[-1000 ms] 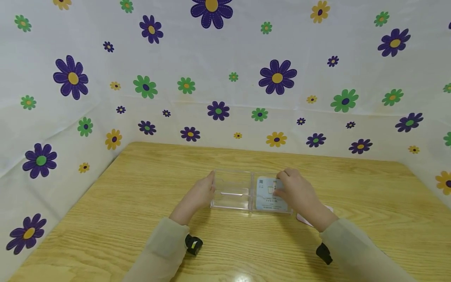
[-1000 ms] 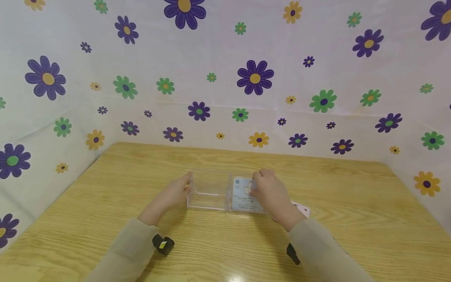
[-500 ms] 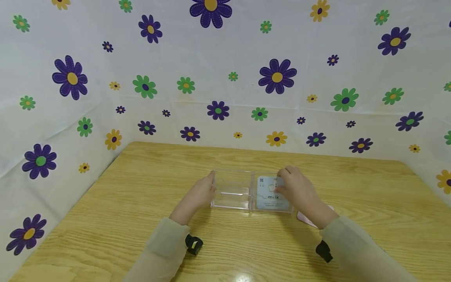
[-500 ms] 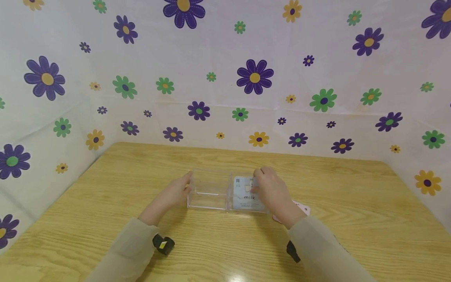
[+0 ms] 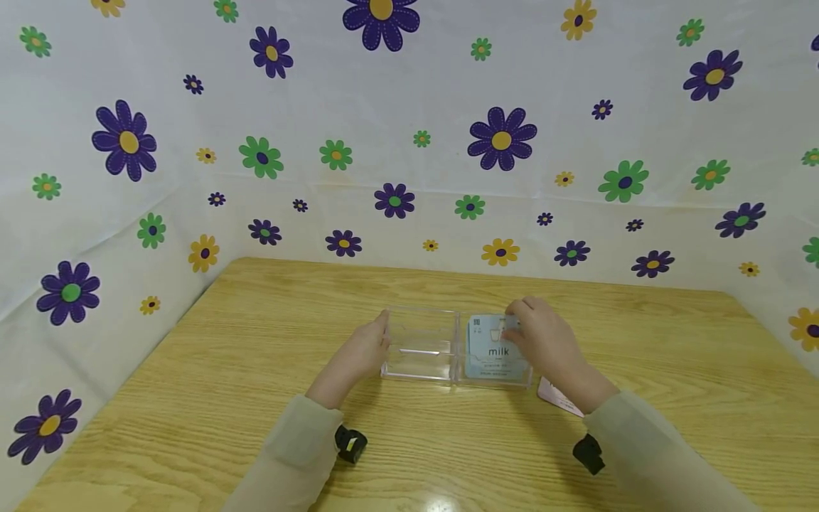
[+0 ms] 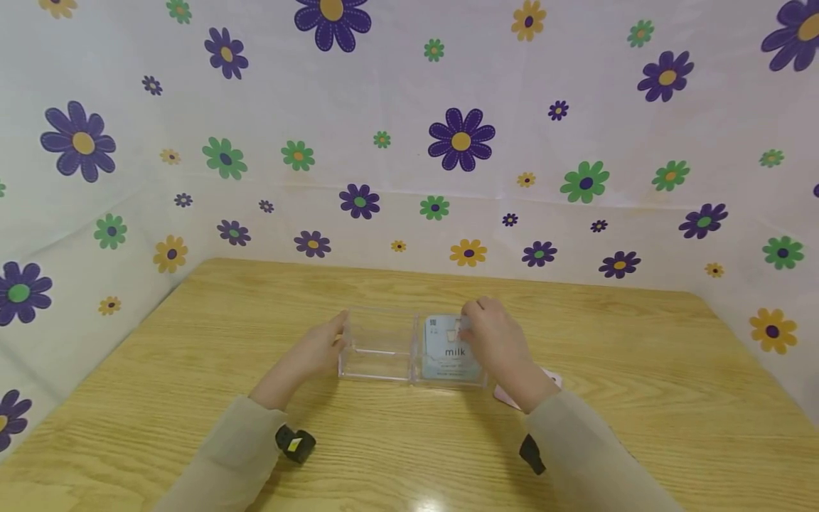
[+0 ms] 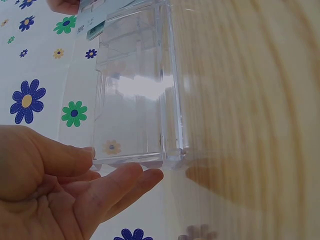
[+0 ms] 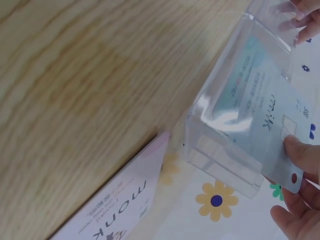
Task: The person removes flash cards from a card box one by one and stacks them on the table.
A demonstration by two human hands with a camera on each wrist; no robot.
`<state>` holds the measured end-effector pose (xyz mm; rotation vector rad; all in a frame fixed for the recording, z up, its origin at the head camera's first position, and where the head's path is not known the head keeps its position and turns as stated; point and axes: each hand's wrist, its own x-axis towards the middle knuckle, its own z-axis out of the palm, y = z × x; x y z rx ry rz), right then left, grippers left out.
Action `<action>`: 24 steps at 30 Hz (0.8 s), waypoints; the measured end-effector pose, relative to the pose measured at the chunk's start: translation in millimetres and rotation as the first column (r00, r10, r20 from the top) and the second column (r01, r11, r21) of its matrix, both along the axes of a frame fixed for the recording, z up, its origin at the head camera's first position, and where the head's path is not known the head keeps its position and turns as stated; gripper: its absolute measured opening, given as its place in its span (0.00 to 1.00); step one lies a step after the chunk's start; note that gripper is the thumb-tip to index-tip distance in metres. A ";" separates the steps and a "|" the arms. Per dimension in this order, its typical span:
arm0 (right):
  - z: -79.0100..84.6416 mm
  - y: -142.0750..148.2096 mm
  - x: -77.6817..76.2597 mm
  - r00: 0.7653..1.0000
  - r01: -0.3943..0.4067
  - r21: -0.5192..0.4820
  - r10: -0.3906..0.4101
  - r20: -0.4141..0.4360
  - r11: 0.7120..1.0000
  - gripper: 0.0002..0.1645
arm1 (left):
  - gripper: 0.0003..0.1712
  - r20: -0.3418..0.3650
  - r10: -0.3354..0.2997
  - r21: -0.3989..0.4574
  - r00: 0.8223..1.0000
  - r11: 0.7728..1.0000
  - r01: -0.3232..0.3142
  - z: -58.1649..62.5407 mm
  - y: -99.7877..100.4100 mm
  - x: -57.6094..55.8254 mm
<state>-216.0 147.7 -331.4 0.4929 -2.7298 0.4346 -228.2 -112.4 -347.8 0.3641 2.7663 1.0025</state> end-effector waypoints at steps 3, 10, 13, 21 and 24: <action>1.9 0.2 0.5 1.000 0.002 -0.019 -0.002 0.010 1.000 0.12 | 0.29 -0.012 -0.001 -0.005 1.000 1.000 0.001 -0.1 0.2 0.1; 8.3 1.9 0.9 1.000 -0.007 -0.081 0.009 0.029 0.997 0.04 | 0.29 -0.010 -0.005 -0.001 1.000 1.000 0.005 0.7 0.0 1.1; 11.1 3.2 2.0 0.999 -0.020 -0.114 0.023 0.027 0.993 0.05 | 0.29 -0.001 -0.011 0.007 1.000 1.000 0.011 0.6 -0.1 1.5; 17.6 5.2 5.7 0.999 -0.008 -0.156 0.017 0.051 0.988 0.07 | 0.29 -0.026 -0.025 0.005 0.999 1.000 0.025 -1.3 -0.1 0.9; 19.8 6.2 6.7 0.998 -0.001 -0.164 0.010 0.054 0.986 0.08 | 0.29 -0.030 -0.024 0.003 0.999 1.000 0.024 -2.0 -0.7 -0.4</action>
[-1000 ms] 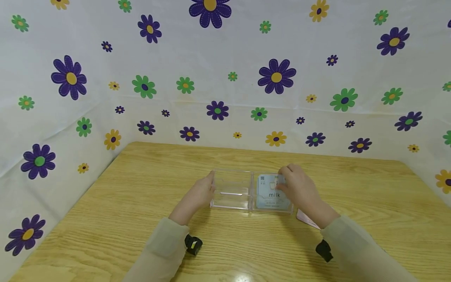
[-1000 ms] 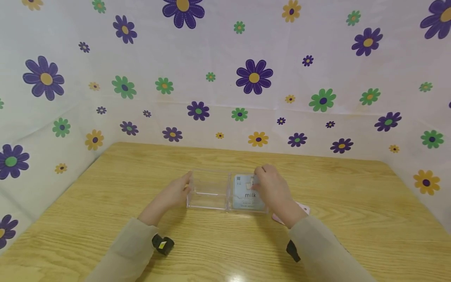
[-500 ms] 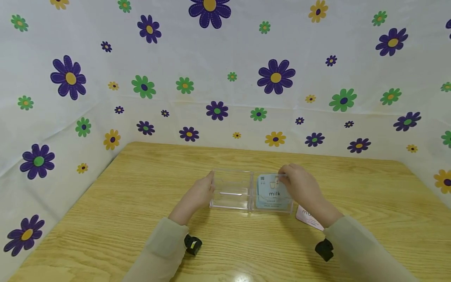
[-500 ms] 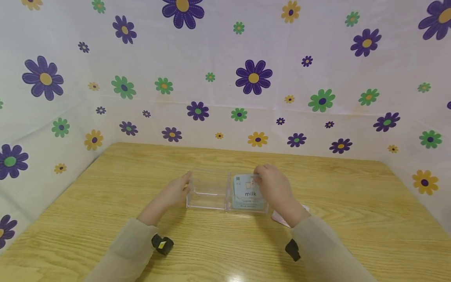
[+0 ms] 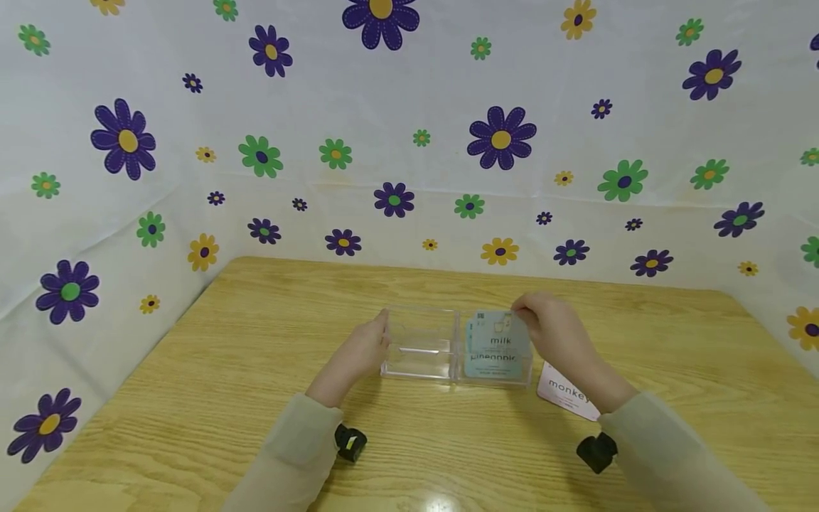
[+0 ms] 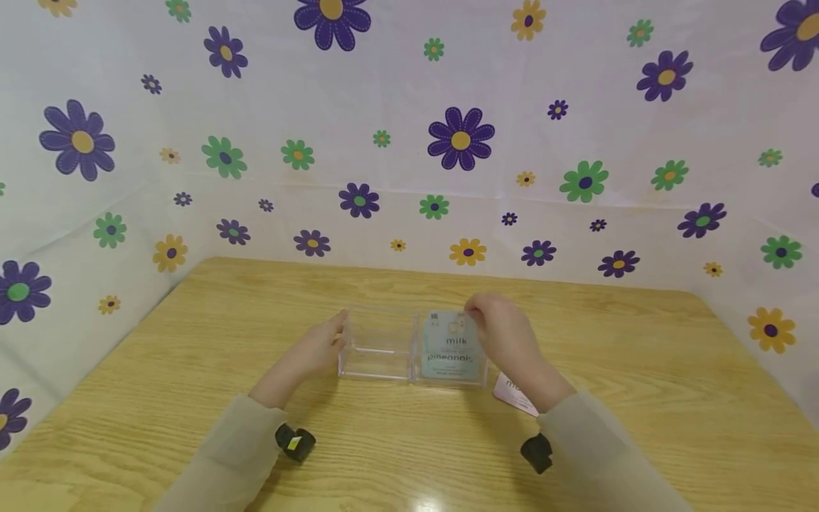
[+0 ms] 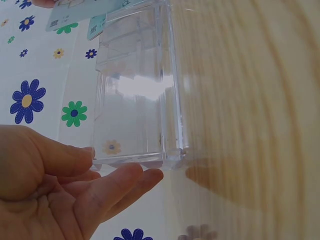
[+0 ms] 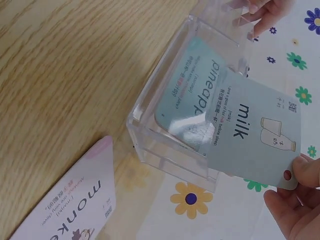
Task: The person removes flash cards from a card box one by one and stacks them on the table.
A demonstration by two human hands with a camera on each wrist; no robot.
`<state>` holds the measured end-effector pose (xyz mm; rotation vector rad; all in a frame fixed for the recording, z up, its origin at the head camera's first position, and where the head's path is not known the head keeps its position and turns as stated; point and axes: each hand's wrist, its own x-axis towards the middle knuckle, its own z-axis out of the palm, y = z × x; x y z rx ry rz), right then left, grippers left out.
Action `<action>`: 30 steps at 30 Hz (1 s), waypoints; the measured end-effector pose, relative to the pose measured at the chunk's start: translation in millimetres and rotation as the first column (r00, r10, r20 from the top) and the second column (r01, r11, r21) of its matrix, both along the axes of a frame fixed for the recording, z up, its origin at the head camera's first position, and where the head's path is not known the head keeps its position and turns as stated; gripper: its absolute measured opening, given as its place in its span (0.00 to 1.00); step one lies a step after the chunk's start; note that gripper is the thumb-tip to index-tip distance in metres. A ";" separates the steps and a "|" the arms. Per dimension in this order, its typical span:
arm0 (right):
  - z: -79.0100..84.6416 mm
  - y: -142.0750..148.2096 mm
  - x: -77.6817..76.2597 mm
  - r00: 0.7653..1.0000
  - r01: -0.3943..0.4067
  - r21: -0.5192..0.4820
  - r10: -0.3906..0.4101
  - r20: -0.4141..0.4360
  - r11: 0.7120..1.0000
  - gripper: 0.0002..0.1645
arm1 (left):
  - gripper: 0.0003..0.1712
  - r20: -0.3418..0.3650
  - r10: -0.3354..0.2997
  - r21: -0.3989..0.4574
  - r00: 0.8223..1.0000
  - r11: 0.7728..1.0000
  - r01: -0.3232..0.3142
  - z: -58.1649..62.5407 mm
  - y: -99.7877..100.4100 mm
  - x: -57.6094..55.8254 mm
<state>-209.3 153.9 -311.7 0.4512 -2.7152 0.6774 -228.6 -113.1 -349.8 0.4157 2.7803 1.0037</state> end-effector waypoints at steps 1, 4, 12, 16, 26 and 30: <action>1.0 0.5 0.8 1.000 0.000 -0.003 0.000 -0.003 1.000 0.08 | 0.29 -0.001 0.002 -0.001 1.000 1.000 -0.002 -0.2 0.0 -0.5; 3.7 2.7 3.1 1.000 0.006 -0.013 -0.006 -0.015 1.000 0.08 | 0.29 0.004 0.008 -0.011 1.000 1.000 -0.008 -0.3 0.4 -1.3; 10.6 12.7 7.4 0.999 0.008 -0.070 -0.010 -0.039 0.997 0.09 | 0.29 0.011 0.021 -0.008 1.000 1.000 -0.021 -0.4 1.3 -1.9; 12.6 21.9 9.7 0.999 0.010 -0.090 -0.013 -0.043 0.996 0.08 | 0.29 0.021 0.021 -0.006 1.000 1.000 -0.021 0.4 0.7 -1.3; 14.9 52.2 17.1 0.998 0.067 -0.089 -0.067 0.010 0.994 0.07 | 0.30 0.011 0.015 -0.008 1.000 1.000 -0.015 0.6 0.3 -0.4; 13.8 62.8 19.8 0.995 0.089 -0.079 -0.085 0.044 0.993 0.06 | 0.30 0.009 0.012 -0.008 1.000 1.000 -0.012 0.0 -0.1 -0.3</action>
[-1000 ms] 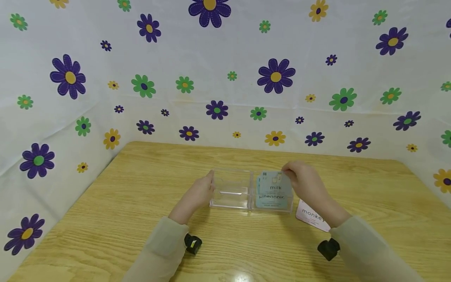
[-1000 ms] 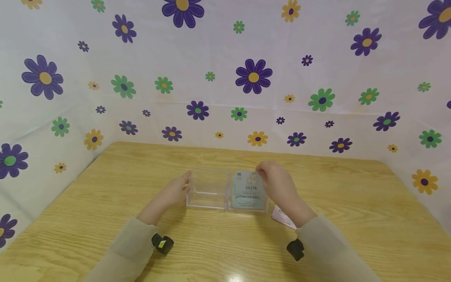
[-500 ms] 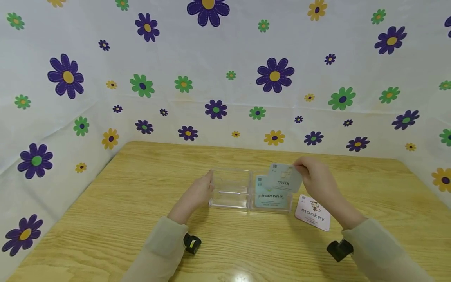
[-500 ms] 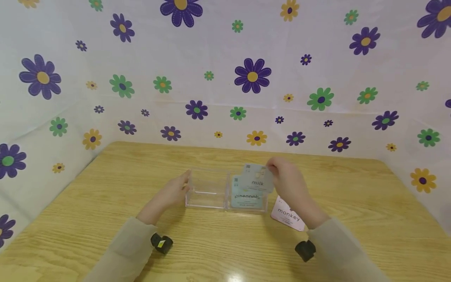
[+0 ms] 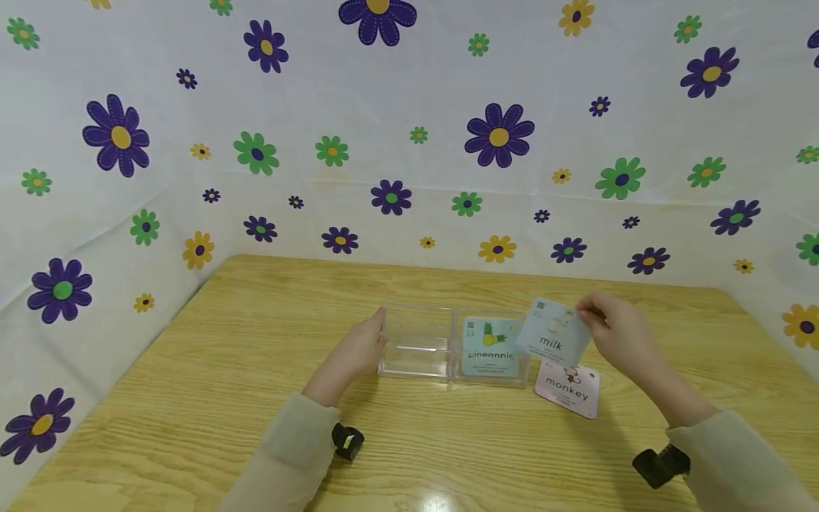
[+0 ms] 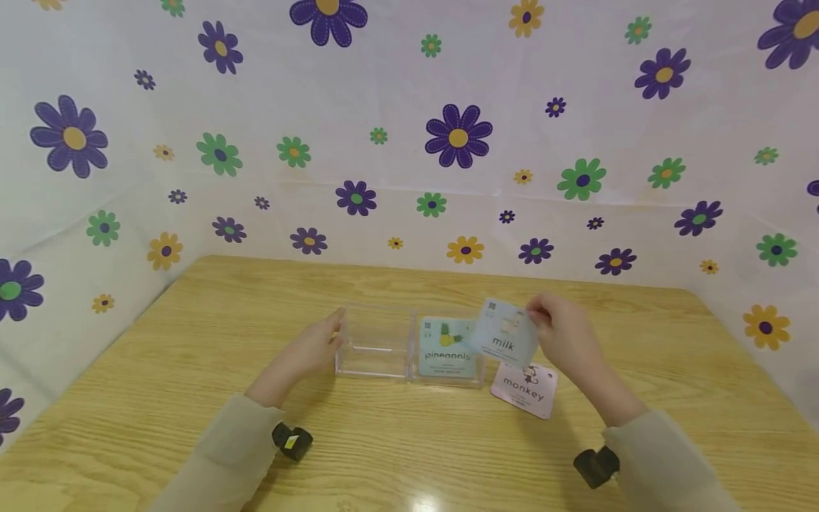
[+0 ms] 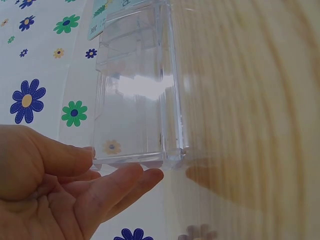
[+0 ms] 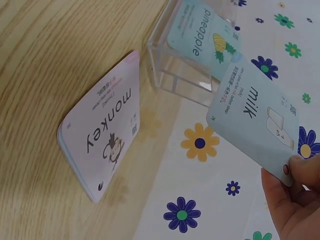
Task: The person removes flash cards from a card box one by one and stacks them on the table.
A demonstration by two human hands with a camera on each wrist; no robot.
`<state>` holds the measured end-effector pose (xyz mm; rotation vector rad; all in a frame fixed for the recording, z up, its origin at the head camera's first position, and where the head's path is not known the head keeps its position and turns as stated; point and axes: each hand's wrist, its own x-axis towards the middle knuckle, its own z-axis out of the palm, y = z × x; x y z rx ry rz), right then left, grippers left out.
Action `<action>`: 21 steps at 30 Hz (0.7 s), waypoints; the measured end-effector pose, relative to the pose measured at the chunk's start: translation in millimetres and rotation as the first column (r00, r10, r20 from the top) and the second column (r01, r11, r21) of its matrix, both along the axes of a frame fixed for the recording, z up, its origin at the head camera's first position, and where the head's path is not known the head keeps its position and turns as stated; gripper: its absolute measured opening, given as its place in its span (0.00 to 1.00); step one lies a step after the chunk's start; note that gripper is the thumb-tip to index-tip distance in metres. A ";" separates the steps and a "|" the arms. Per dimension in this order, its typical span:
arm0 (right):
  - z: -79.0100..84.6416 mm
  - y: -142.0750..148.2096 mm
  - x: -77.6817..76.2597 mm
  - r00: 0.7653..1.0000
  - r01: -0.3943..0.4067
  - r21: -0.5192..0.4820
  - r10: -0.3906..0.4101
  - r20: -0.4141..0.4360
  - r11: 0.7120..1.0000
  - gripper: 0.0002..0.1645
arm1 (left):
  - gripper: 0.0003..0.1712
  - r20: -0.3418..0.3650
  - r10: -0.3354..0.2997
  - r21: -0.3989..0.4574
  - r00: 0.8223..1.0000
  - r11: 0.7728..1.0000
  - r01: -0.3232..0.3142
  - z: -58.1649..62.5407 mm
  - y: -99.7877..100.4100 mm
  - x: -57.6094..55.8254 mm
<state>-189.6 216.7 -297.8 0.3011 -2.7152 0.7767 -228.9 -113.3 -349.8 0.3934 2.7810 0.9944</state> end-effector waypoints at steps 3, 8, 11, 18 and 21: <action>-1.1 5.4 1.5 1.000 0.002 0.000 -0.002 0.031 1.000 0.05 | 0.30 0.002 0.002 -0.009 1.000 1.000 -0.002 0.4 0.0 0.4; -6.5 12.6 2.4 0.996 -0.008 0.022 0.006 0.085 1.000 0.06 | 0.29 -0.011 0.011 -0.020 1.000 1.000 -0.011 1.1 0.7 1.6; -10.9 16.0 2.1 0.994 -0.010 0.047 0.005 0.106 0.999 0.06 | 0.29 -0.017 0.012 -0.018 1.000 1.000 -0.012 1.7 0.9 2.1; -17.8 20.5 2.9 0.990 -0.001 0.057 -0.007 0.140 0.998 0.06 | 0.29 -0.016 -0.007 -0.016 1.000 1.000 0.007 2.1 0.3 2.1; -19.5 22.4 3.6 0.985 0.005 0.051 -0.013 0.172 0.999 0.06 | 0.29 -0.020 -0.009 -0.014 1.000 1.000 0.009 1.3 0.5 1.1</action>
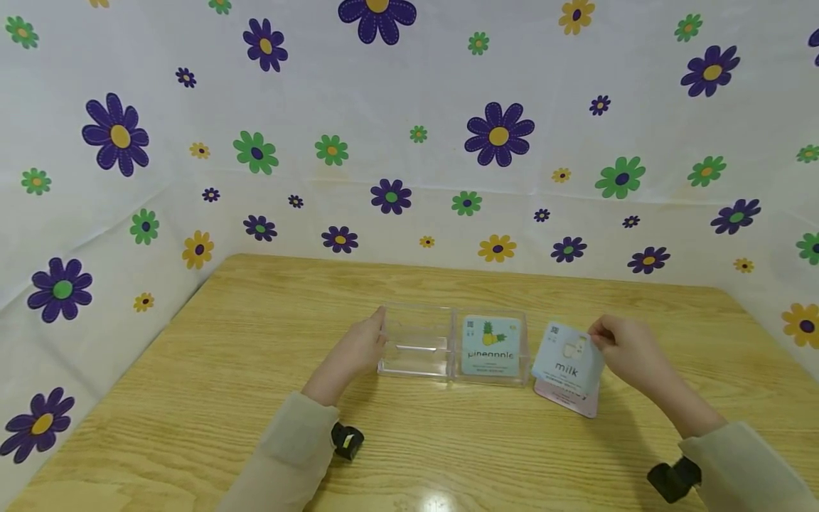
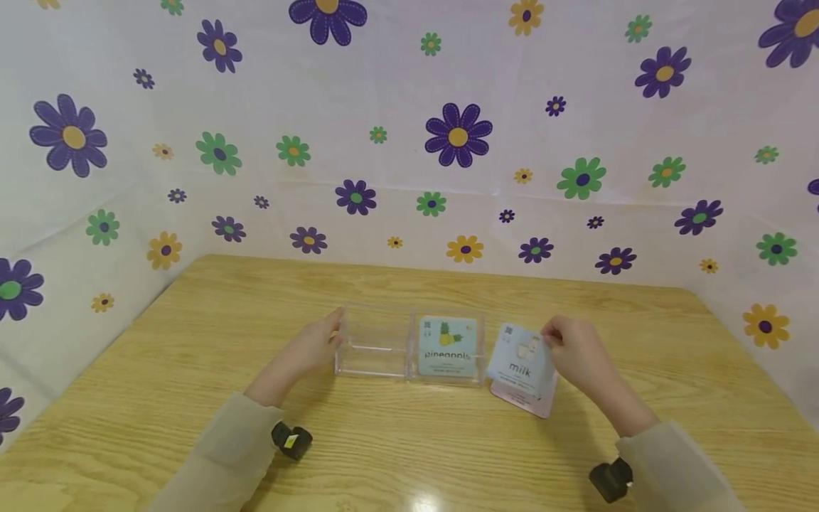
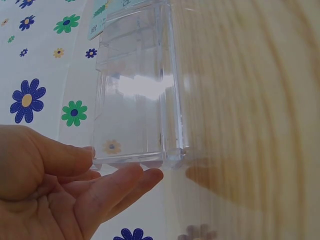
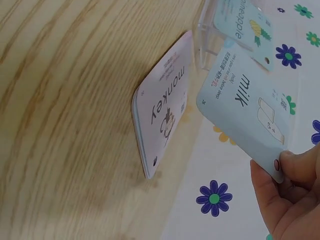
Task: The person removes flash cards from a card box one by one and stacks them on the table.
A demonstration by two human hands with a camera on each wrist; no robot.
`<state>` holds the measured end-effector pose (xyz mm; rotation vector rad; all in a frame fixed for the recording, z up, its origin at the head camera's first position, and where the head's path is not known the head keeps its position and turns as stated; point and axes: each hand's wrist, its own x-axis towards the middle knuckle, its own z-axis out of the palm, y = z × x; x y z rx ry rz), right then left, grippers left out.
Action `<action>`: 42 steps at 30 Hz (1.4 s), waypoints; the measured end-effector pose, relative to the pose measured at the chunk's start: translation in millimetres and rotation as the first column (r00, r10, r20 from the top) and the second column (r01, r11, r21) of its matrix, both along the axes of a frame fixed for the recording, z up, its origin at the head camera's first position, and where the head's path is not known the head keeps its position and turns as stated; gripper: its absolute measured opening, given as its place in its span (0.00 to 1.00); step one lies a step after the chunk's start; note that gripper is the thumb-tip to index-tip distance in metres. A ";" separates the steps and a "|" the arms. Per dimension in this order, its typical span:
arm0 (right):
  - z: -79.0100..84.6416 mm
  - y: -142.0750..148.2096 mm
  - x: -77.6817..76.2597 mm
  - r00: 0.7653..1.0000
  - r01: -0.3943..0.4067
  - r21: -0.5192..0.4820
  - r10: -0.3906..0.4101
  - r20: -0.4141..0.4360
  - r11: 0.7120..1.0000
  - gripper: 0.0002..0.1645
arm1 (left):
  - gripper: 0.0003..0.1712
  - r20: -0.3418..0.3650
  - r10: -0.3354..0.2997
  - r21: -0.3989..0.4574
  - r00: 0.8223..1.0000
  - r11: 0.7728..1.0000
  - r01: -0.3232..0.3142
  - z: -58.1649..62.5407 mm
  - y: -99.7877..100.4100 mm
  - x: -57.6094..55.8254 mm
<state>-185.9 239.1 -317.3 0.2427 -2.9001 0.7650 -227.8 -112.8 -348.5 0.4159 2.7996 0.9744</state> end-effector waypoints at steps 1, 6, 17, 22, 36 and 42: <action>-0.6 0.6 0.2 1.000 0.002 -0.001 -0.002 0.006 1.000 0.06 | 0.29 0.001 0.000 0.002 1.000 1.000 0.000 -0.1 0.0 -0.1; -4.8 4.1 0.6 0.999 0.003 0.003 -0.003 0.045 1.000 0.07 | 0.29 0.024 0.006 0.005 1.000 1.000 -0.006 -0.9 -0.1 -1.0; -17.2 8.8 -4.1 0.996 -0.023 0.031 0.020 0.092 0.999 0.06 | 0.29 0.011 0.020 -0.005 1.000 1.000 -0.020 -0.3 0.2 -1.1; -19.5 9.5 -6.0 0.992 -0.020 0.033 0.016 0.121 0.999 0.05 | 0.29 0.008 0.023 -0.006 1.000 1.000 -0.023 -0.1 0.5 -0.9; -23.4 5.1 -12.9 0.989 0.008 0.095 -0.023 0.149 0.995 0.05 | 0.28 0.024 0.030 -0.006 0.999 1.000 -0.029 1.1 0.7 -0.5; -27.1 3.6 -17.5 0.990 0.006 0.131 -0.025 0.141 0.991 0.06 | 0.28 0.018 0.033 -0.007 0.999 0.999 -0.033 0.8 0.5 -0.5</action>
